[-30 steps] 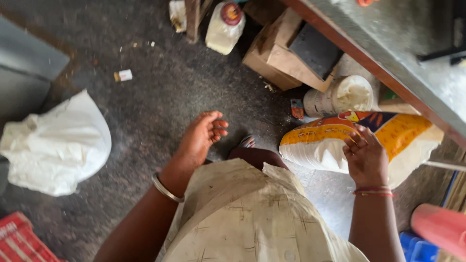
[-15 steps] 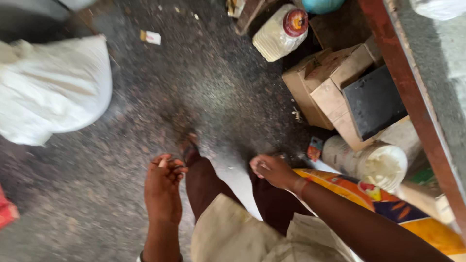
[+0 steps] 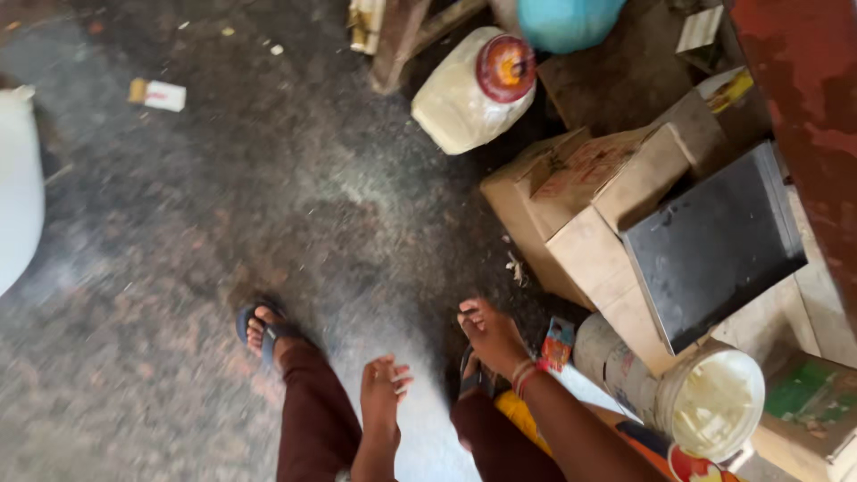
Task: The person wipes the inside of metal baking molds using a cloth, moving through several slots one at a time and turning the mold over to reach different sections.
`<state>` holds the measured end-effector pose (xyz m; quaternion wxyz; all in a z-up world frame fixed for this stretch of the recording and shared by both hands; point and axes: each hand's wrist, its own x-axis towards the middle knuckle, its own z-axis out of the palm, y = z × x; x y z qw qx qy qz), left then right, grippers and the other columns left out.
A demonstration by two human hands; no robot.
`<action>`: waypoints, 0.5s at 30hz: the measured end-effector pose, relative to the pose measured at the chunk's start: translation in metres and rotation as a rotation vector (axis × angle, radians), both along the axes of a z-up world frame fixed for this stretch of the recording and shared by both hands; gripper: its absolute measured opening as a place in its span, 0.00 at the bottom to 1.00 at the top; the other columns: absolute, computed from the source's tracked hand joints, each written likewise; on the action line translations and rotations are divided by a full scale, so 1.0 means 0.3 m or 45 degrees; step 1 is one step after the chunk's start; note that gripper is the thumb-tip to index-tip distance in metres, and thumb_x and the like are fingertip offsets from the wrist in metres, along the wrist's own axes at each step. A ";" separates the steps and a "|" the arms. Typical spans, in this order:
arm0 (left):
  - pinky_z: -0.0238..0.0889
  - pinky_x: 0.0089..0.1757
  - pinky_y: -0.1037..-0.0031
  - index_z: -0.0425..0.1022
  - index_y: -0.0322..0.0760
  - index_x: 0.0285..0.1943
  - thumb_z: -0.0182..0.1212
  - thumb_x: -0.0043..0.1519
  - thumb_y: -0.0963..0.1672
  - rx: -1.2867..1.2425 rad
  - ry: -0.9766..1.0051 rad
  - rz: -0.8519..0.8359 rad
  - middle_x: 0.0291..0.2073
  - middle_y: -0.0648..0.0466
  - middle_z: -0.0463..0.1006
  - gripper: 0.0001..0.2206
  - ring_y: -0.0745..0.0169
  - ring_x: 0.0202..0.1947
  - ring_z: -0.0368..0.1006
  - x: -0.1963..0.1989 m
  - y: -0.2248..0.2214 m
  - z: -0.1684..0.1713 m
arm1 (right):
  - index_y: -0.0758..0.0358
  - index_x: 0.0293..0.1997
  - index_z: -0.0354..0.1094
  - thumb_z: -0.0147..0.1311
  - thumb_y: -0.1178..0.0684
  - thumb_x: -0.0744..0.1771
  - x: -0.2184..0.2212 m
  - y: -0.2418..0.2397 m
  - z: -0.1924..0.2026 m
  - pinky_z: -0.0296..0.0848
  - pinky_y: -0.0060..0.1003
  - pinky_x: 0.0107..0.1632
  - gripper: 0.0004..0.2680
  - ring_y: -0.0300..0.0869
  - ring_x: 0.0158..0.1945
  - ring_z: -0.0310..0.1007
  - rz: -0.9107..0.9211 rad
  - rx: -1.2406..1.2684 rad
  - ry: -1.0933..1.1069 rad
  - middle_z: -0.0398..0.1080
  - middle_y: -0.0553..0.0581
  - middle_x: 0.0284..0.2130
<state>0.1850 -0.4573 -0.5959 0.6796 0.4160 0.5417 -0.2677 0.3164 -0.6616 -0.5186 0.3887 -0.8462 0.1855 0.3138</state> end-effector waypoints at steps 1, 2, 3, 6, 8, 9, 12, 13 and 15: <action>0.64 0.33 0.72 0.71 0.37 0.57 0.49 0.69 0.47 0.000 -0.140 -0.191 0.41 0.47 0.80 0.14 0.58 0.34 0.75 -0.015 -0.044 -0.034 | 0.57 0.51 0.70 0.57 0.49 0.66 -0.049 -0.017 -0.029 0.78 0.40 0.43 0.11 0.46 0.40 0.83 0.062 -0.028 -0.132 0.80 0.60 0.35; 0.65 0.34 0.71 0.72 0.37 0.56 0.50 0.69 0.48 -0.003 -0.281 -0.381 0.41 0.47 0.80 0.14 0.57 0.33 0.75 -0.028 -0.128 -0.051 | 0.57 0.51 0.71 0.57 0.49 0.66 -0.059 -0.069 -0.052 0.78 0.39 0.42 0.10 0.46 0.40 0.83 0.037 -0.077 -0.182 0.80 0.59 0.34; 0.67 0.34 0.70 0.73 0.37 0.54 0.52 0.69 0.48 0.023 -0.416 -0.591 0.40 0.48 0.81 0.13 0.57 0.32 0.76 -0.037 -0.155 -0.061 | 0.57 0.51 0.71 0.57 0.49 0.67 -0.060 -0.081 -0.086 0.78 0.39 0.42 0.10 0.45 0.39 0.83 -0.005 -0.092 -0.232 0.80 0.58 0.34; 0.70 0.38 0.68 0.75 0.37 0.53 0.58 0.67 0.50 0.079 -0.745 -1.105 0.39 0.46 0.82 0.15 0.54 0.35 0.78 0.096 -0.141 -0.083 | 0.58 0.52 0.70 0.53 0.53 0.68 -0.010 -0.106 -0.133 0.78 0.35 0.42 0.09 0.42 0.39 0.82 -0.100 -0.137 -0.278 0.80 0.56 0.35; 0.71 0.43 0.66 0.73 0.37 0.57 0.66 0.66 0.52 -0.034 -0.800 -1.307 0.42 0.43 0.83 0.19 0.54 0.44 0.80 0.106 -0.175 -0.027 | 0.60 0.52 0.71 0.53 0.56 0.68 0.047 -0.128 -0.140 0.78 0.34 0.42 0.08 0.40 0.40 0.82 -0.258 -0.088 -0.401 0.80 0.55 0.36; 0.71 0.42 0.65 0.72 0.38 0.57 0.64 0.65 0.53 -0.004 -0.707 -1.425 0.41 0.44 0.84 0.20 0.53 0.42 0.80 0.118 -0.202 -0.001 | 0.61 0.51 0.71 0.55 0.57 0.67 0.058 -0.106 -0.144 0.77 0.33 0.42 0.08 0.40 0.40 0.81 -0.356 -0.004 -0.498 0.80 0.56 0.37; 0.73 0.40 0.63 0.69 0.41 0.59 0.60 0.61 0.54 0.116 -0.410 -1.653 0.37 0.44 0.86 0.22 0.49 0.38 0.82 0.231 -0.086 0.063 | 0.63 0.50 0.72 0.55 0.60 0.67 0.127 -0.115 -0.077 0.77 0.32 0.41 0.08 0.37 0.38 0.80 -0.459 0.087 -0.637 0.79 0.56 0.36; 0.73 0.40 0.63 0.70 0.41 0.58 0.59 0.61 0.54 0.133 -0.360 -1.619 0.36 0.44 0.86 0.22 0.49 0.38 0.83 0.269 -0.088 0.069 | 0.63 0.51 0.72 0.53 0.61 0.67 0.160 -0.136 -0.053 0.77 0.31 0.41 0.08 0.36 0.38 0.80 -0.454 0.072 -0.682 0.78 0.57 0.36; 0.73 0.42 0.62 0.70 0.40 0.58 0.59 0.61 0.54 0.139 -0.378 -1.582 0.37 0.44 0.85 0.21 0.49 0.39 0.83 0.311 -0.112 0.076 | 0.63 0.50 0.72 0.52 0.63 0.68 0.184 -0.136 -0.006 0.77 0.31 0.43 0.07 0.38 0.40 0.79 -0.507 0.183 -0.798 0.78 0.56 0.37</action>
